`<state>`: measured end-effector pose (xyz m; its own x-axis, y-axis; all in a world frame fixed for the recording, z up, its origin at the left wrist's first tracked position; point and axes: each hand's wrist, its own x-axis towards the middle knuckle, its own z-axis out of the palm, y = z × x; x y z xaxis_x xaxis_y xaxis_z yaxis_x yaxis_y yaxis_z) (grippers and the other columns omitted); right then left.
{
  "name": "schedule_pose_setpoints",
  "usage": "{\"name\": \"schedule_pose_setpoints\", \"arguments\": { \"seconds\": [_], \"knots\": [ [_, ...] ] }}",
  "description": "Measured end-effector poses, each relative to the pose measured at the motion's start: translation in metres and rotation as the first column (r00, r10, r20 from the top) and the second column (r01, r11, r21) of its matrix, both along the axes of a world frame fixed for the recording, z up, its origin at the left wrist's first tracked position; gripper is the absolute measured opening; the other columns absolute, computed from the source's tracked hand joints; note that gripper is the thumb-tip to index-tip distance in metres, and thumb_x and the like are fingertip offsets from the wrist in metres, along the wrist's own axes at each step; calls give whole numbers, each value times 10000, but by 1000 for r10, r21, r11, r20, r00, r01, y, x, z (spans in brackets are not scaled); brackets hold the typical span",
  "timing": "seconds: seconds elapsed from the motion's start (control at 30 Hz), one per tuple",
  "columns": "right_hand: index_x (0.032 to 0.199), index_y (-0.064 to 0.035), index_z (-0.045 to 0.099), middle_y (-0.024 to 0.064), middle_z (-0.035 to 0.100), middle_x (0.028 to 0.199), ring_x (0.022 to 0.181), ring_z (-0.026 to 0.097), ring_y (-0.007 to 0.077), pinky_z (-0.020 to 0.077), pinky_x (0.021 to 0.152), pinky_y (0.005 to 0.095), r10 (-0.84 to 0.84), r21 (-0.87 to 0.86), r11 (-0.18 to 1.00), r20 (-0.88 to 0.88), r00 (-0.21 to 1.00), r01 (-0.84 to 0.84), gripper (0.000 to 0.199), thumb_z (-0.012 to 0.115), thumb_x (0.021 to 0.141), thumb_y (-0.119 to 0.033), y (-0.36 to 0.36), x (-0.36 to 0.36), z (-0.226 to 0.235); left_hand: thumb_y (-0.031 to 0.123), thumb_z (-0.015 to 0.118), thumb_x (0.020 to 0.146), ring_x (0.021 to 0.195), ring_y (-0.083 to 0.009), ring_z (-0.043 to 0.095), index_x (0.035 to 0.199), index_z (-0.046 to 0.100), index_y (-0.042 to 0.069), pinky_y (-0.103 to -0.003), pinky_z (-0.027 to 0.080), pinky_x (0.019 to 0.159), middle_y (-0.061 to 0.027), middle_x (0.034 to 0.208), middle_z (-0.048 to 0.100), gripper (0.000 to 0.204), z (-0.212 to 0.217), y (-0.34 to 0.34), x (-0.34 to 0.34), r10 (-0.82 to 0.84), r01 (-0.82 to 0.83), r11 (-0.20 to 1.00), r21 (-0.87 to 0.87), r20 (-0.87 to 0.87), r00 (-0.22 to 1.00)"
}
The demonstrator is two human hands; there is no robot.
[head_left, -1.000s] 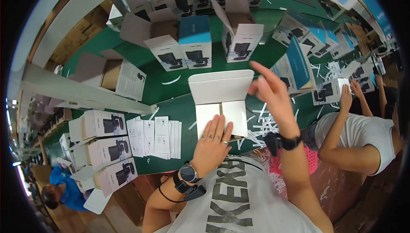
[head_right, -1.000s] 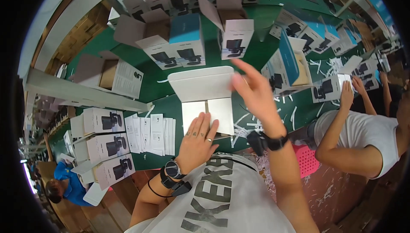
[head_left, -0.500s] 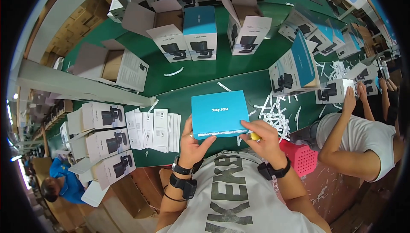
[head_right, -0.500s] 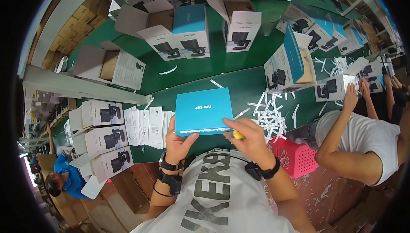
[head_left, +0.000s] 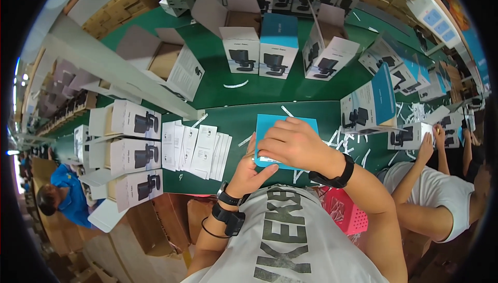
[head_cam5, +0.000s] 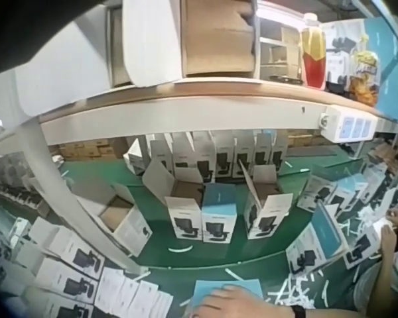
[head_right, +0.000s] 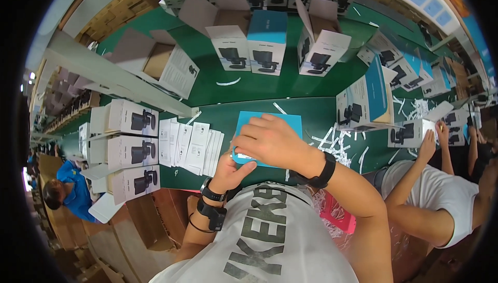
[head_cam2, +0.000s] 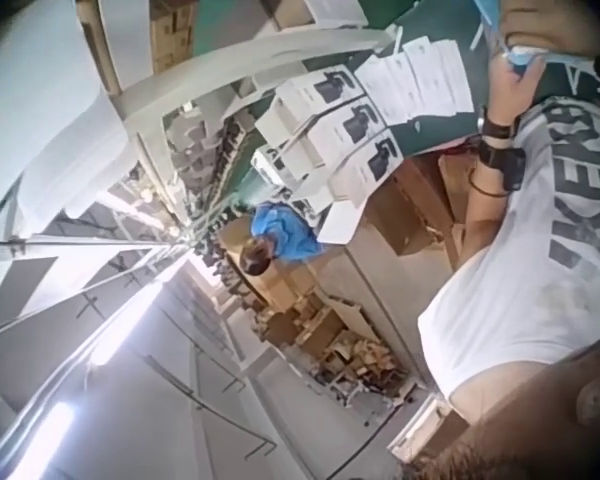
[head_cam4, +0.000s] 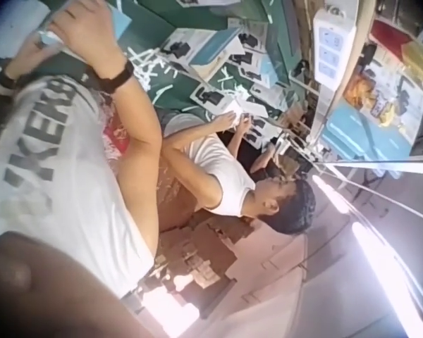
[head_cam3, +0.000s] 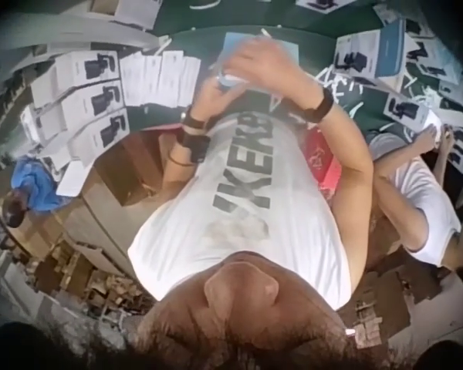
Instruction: The person places a manual into a box, applies a sticker to the box using a tool, and slides a blue sleeve over it. They then set the finished package aside and repeat the process with another box.
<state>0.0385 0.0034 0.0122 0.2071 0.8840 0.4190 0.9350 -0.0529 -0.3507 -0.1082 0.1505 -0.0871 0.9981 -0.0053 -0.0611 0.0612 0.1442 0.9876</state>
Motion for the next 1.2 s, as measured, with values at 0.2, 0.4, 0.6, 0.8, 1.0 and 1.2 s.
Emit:
{"name": "schedule_pose_setpoints", "arguments": {
  "seconds": [0.2,0.4,0.6,0.8,1.0,1.2],
  "knots": [
    [916,-145,745,-26,660,833,751,621,179,446,639,339,-46,57,997,10,999,45,153,842,811,-197,-4,-4,3,110,746,926,1530,-373,378,1252,713,78,-547,75,1298,-143,1488,596,329,1,-1,3,55,-65,997,47,190,980],
    [910,-137,750,-19,664,815,719,621,184,430,609,335,-132,29,991,21,991,132,172,860,791,-193,-18,-10,-1,113,749,925,1528,-372,382,1252,713,81,-563,68,1294,-138,1496,592,331,0,4,5,50,-77,993,92,266,963],
    [898,-131,748,-18,676,824,723,626,183,427,600,335,-165,38,986,31,986,163,156,856,799,-185,-18,-16,3,112,754,920,1523,-366,392,1236,721,82,-563,76,1295,-130,1472,611,320,0,8,0,15,-23,999,46,156,988],
    [902,-122,752,-3,691,824,721,644,201,455,610,340,-147,11,989,-50,988,147,151,853,802,-174,-17,-15,-5,101,764,910,1500,-366,429,1210,734,85,-573,75,1296,-122,1427,647,302,3,14,-1,-4,-8,997,76,156,988],
    [899,-115,751,21,693,803,718,661,232,495,634,356,36,39,999,-612,790,-15,135,840,813,-170,-18,-18,-13,100,817,871,1465,-375,476,1181,755,101,-580,75,1297,-114,1366,688,316,-9,23,5,-54,2,982,188,272,961],
    [885,-121,747,15,686,797,716,653,227,483,630,360,-78,75,991,-361,929,112,122,834,818,-174,-10,-12,1,118,842,854,1468,-379,471,1182,759,106,-573,86,1300,-111,1356,695,339,1,24,9,-30,-33,977,210,288,957]
  ]
}}
